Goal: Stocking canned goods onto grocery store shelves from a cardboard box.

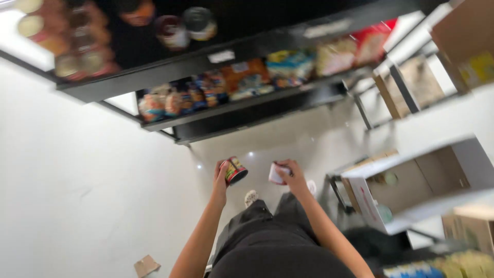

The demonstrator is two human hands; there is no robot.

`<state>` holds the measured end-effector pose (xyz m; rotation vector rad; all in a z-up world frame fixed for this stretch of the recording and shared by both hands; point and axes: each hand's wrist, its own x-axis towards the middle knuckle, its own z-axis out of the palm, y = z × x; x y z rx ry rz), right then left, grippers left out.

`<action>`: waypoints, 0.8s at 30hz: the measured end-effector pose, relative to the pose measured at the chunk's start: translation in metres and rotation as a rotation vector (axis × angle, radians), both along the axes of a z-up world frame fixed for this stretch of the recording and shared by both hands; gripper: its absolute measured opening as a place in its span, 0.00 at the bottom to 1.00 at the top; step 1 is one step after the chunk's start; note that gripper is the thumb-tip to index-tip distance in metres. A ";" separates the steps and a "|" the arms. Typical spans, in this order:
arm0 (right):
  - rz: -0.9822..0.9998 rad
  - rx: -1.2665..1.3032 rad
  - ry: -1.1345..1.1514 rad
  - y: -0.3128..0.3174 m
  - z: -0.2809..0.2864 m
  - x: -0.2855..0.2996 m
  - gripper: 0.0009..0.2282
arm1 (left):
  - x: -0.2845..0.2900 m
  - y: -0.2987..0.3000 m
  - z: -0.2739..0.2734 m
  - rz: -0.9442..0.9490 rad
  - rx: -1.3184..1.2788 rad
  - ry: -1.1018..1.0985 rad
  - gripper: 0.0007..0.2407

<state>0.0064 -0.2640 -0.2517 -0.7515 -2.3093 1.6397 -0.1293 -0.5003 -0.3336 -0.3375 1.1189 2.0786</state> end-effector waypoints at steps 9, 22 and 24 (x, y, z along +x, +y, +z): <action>0.249 -0.401 -0.187 -0.098 0.027 -0.127 0.13 | -0.031 -0.084 -0.029 0.519 0.423 -0.076 0.21; 0.518 -0.597 -0.028 -0.157 0.151 -0.321 0.13 | -0.172 -0.108 0.094 0.608 0.313 0.092 0.18; 0.544 -0.507 -0.025 -0.154 0.149 -0.348 0.10 | -0.191 -0.102 0.081 0.650 0.229 0.233 0.18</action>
